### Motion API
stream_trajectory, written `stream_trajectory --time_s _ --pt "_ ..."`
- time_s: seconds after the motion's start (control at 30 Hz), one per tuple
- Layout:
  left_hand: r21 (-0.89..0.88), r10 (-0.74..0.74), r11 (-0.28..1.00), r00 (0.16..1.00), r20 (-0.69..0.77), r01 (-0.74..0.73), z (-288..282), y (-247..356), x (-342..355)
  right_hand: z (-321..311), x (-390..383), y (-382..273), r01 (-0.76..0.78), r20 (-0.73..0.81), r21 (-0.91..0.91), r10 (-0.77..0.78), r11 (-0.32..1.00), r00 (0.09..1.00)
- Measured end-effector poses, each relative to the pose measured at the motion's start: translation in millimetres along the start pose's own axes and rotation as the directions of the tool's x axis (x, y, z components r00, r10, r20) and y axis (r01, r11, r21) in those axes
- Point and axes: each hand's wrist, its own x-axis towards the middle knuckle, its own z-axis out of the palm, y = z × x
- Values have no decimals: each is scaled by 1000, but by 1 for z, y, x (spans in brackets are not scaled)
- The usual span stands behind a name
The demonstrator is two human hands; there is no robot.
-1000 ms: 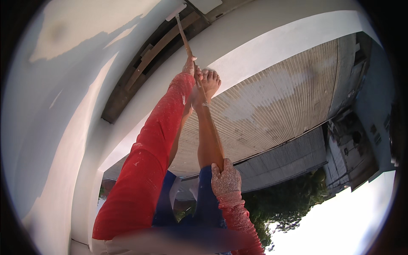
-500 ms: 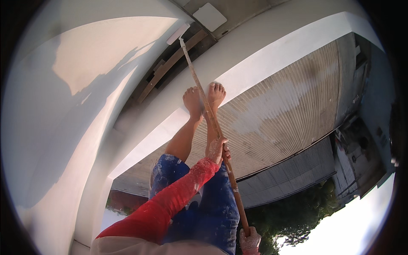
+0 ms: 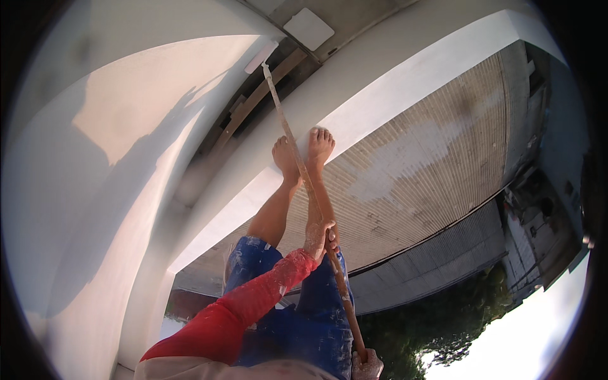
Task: The person paints a white exterior wall using a long-handled paint roller. They repeatedly roll white paint onto the wall surface while standing barefoot on a narrow ledge.
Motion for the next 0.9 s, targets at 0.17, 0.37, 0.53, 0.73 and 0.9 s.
stream_trajectory --time_s 0.17,0.37,0.53,0.73,0.9 --pt "-3 94 995 987 -128 -95 -6 87 139 18 88 -89 136 69 56 -139 989 988" --pt "288 225 942 961 -159 -173 -27 201 231 41 153 -205 265 224 85 -277 961 934" --pt "370 334 890 934 -130 -267 -22 218 236 39 144 -237 293 252 -33 -275 956 928" --pt "172 336 933 935 -115 -315 5 223 256 25 163 -249 347 207 -99 -322 933 924" --pt "76 338 940 935 -107 -332 17 230 273 14 198 -242 401 201 -86 -379 912 903"
